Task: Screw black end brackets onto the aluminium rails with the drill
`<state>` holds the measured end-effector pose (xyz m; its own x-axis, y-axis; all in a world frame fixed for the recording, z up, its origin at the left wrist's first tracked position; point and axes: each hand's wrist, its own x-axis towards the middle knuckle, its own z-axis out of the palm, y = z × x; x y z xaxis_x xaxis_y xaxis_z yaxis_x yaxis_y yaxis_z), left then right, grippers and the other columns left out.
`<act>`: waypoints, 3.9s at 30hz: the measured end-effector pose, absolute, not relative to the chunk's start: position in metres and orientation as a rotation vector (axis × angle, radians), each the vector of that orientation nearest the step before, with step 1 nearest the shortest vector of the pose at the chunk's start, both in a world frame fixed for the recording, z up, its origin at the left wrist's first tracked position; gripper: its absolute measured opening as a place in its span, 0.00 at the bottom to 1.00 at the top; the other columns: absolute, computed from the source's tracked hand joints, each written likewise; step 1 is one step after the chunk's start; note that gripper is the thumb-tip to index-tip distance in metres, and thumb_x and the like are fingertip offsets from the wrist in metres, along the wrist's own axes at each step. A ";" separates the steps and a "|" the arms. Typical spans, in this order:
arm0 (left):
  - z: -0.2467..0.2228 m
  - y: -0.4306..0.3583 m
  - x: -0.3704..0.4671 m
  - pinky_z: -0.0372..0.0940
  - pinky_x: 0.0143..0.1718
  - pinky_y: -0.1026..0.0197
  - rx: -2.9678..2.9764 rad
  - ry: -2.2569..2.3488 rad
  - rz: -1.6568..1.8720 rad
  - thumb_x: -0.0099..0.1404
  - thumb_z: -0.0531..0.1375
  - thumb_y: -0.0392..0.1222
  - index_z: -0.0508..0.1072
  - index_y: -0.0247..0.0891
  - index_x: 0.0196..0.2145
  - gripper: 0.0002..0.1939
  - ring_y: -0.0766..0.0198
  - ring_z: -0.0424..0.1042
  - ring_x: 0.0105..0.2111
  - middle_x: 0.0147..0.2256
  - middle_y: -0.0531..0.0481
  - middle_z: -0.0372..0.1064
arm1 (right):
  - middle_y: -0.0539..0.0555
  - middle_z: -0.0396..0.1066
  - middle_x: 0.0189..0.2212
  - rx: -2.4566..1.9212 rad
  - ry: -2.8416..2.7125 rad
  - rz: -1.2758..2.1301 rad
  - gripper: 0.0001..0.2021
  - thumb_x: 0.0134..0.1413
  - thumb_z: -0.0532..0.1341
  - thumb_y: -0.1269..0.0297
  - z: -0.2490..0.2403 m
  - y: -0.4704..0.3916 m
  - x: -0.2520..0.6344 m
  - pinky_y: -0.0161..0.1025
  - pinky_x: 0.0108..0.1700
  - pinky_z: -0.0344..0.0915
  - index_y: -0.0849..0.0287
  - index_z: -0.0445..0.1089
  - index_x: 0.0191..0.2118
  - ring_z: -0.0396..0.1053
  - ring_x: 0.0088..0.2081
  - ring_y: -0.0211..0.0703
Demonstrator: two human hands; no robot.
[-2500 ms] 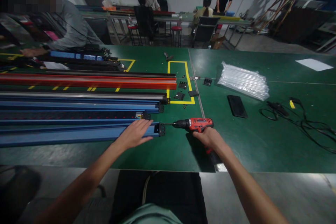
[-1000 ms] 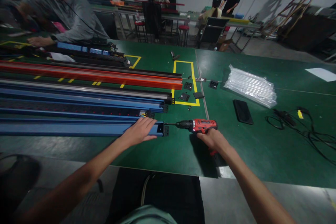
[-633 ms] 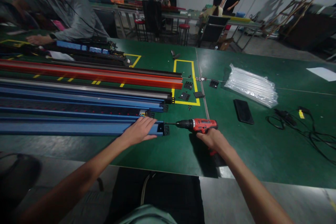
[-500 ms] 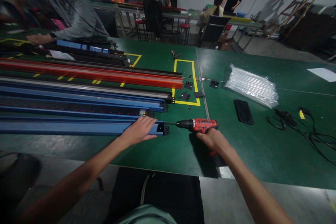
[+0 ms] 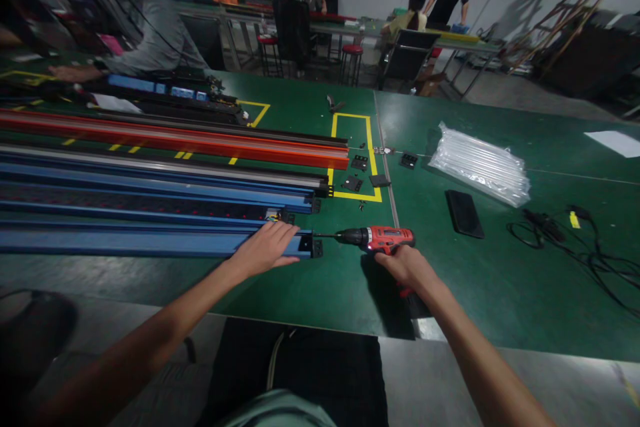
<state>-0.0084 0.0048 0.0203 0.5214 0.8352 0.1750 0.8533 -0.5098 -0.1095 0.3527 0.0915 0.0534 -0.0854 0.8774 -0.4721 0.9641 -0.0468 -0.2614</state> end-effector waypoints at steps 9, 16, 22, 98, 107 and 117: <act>0.021 0.004 -0.008 0.61 0.52 0.50 -2.583 -1.446 -0.130 0.73 0.54 0.63 0.66 0.24 0.61 0.37 0.46 0.70 0.52 0.53 0.32 0.71 | 0.57 0.74 0.24 2.019 2.091 -0.784 0.17 0.56 0.60 0.50 0.057 0.090 0.351 0.40 0.29 0.60 0.58 0.71 0.26 0.69 0.26 0.45; 0.022 0.003 -0.005 0.61 0.55 0.48 -2.633 -1.550 -0.232 0.74 0.51 0.64 0.65 0.27 0.63 0.37 0.46 0.68 0.55 0.56 0.33 0.70 | 0.55 0.72 0.22 2.027 2.102 -0.832 0.18 0.56 0.60 0.49 0.055 0.089 0.352 0.39 0.29 0.59 0.57 0.69 0.25 0.68 0.24 0.43; 0.029 -0.005 0.003 0.58 0.60 0.45 -2.607 -1.489 -0.234 0.72 0.57 0.60 0.60 0.35 0.68 0.36 0.44 0.64 0.60 0.61 0.34 0.66 | 0.55 0.71 0.23 2.029 2.089 -0.800 0.18 0.56 0.60 0.48 0.055 0.088 0.352 0.39 0.28 0.58 0.57 0.70 0.25 0.67 0.24 0.43; 0.004 0.003 -0.003 0.69 0.55 0.43 -2.564 -1.178 -0.338 0.73 0.59 0.43 0.68 0.49 0.63 0.22 0.47 0.69 0.60 0.65 0.35 0.63 | 0.72 0.79 0.38 1.989 2.183 -0.390 0.31 0.62 0.57 0.41 0.060 0.073 0.340 0.49 0.43 0.72 0.70 0.79 0.42 0.80 0.43 0.64; 0.002 0.005 -0.003 0.69 0.55 0.43 -2.555 -1.140 -0.382 0.72 0.59 0.41 0.69 0.48 0.63 0.22 0.48 0.70 0.58 0.63 0.34 0.65 | 0.72 0.78 0.39 2.011 2.231 -0.126 0.32 0.66 0.55 0.40 0.066 0.050 0.333 0.47 0.44 0.71 0.71 0.77 0.45 0.79 0.44 0.61; 0.001 0.002 0.000 0.67 0.55 0.44 -2.504 -1.172 -0.325 0.72 0.61 0.44 0.68 0.49 0.63 0.23 0.47 0.71 0.57 0.63 0.35 0.65 | 0.73 0.73 0.47 1.984 2.211 -0.120 0.34 0.65 0.54 0.37 0.058 0.052 0.339 0.46 0.43 0.70 0.69 0.76 0.46 0.78 0.43 0.57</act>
